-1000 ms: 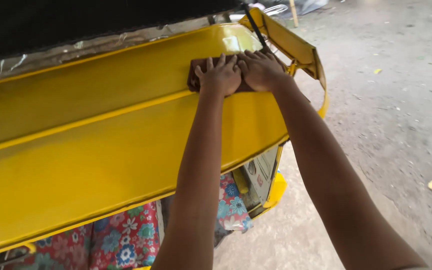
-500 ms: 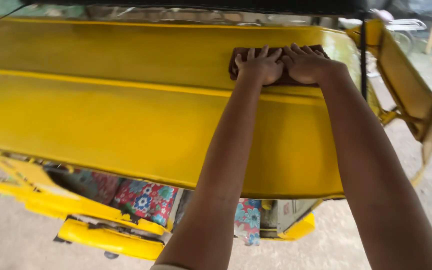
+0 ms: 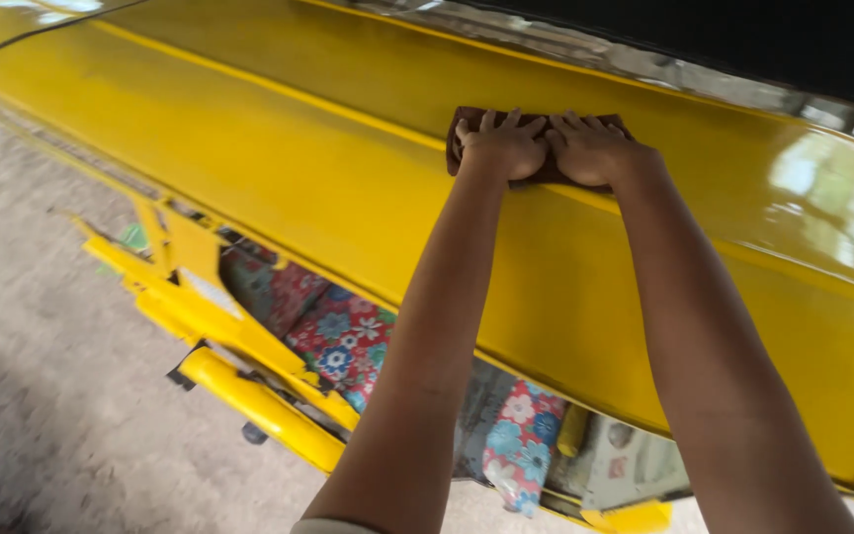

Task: Sanding the roof of a yellow motorized tricycle using a piece of sandpaper.

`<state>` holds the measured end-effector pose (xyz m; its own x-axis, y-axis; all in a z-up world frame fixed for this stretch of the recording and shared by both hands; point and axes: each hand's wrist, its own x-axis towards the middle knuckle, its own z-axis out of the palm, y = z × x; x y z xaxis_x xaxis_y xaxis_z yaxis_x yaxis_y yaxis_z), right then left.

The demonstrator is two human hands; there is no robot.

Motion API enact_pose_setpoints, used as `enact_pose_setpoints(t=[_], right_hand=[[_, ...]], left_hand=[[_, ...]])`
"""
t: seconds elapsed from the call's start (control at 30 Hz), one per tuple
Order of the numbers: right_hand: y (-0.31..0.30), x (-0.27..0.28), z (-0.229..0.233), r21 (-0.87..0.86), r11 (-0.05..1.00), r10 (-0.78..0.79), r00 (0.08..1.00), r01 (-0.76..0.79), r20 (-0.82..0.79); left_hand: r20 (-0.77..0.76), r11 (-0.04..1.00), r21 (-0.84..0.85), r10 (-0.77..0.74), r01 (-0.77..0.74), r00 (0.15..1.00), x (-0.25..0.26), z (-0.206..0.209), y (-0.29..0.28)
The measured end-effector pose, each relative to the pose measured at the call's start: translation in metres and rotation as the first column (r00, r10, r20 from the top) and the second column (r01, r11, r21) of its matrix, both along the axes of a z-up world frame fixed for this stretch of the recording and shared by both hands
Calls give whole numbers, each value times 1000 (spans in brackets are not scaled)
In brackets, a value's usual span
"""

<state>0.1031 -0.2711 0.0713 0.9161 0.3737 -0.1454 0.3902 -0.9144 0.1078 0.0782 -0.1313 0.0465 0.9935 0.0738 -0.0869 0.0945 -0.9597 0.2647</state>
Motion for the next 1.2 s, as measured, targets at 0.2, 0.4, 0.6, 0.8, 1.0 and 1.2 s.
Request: enact_pose_setpoints(t=[0.2,0.4,0.6,0.8,1.0,1.2], right_hand=[[111,-1,-23,49,992,114,993,-115,20],[263,-28,-48,150,956,228,961,-251,154],[414,-47,-85,172,865,399,853,-472,336],[510,-52,-100,151,829,453,805,-539,384],[566,-41,-96,177,820,468,816,-544,340],[622,-14,-93,198,830,467,844,-521,263]], left_hand=[[110,992,-14,125,-124,986,-39,-16,115],[331,968,-71,249,-239,910,-66,-70,262],[356,924,-161,382,-347,853,-109,-103,402],[350,898,-194,440,-396,827,-123,-123,490],[377,884,-212,468,-417,800,-105,-128,544],[377,870,-216,493,-443,784,-86,-124,595]])
